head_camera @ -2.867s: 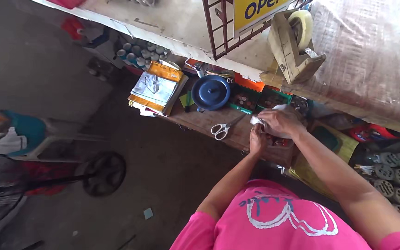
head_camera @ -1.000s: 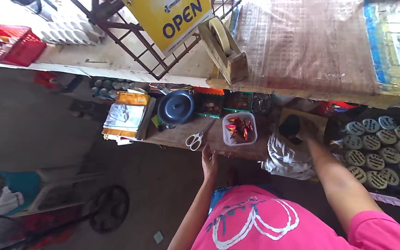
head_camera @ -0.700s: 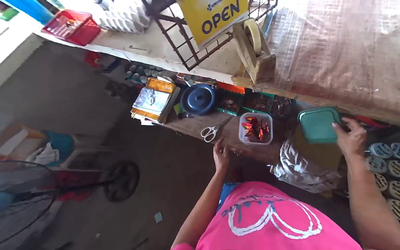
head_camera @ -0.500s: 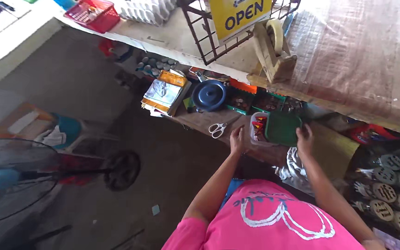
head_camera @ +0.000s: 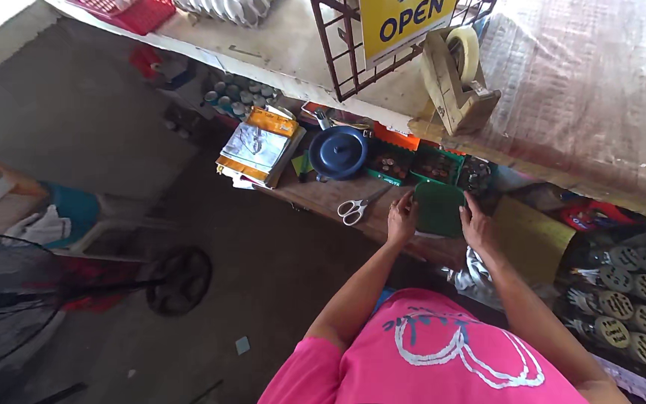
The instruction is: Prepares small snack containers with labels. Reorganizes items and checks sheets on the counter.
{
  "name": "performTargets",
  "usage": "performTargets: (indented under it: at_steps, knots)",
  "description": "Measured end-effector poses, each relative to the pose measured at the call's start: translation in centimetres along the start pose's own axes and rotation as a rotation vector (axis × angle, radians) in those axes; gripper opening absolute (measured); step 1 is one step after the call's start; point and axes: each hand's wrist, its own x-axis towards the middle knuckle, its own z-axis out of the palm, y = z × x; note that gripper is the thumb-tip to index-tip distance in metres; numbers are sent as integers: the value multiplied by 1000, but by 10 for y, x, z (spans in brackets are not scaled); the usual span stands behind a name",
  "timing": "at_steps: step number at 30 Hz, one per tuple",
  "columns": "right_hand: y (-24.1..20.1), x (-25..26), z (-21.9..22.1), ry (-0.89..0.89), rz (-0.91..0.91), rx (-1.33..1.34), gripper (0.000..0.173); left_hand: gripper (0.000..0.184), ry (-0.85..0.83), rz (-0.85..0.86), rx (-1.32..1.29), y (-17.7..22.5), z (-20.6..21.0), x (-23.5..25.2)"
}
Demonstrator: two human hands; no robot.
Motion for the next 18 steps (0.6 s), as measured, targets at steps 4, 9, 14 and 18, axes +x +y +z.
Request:
performTargets:
  at_steps: [4, 9, 14, 18]
  knots:
    - [2, 5, 6, -24, 40, 192, 53, 43, -69, -48, 41, 3, 2, 2]
    - [6, 0, -9, -39, -19, 352, 47, 45, -232, -38, 115, 13, -19, 7]
    - [5, -27, -65, -47, -114, 850, 38, 34, -405, -206, -282, 67, -55, -4]
    - [28, -44, -85, 112, -239, 950, 39, 22, -523, -236, -564, 91, -55, -4]
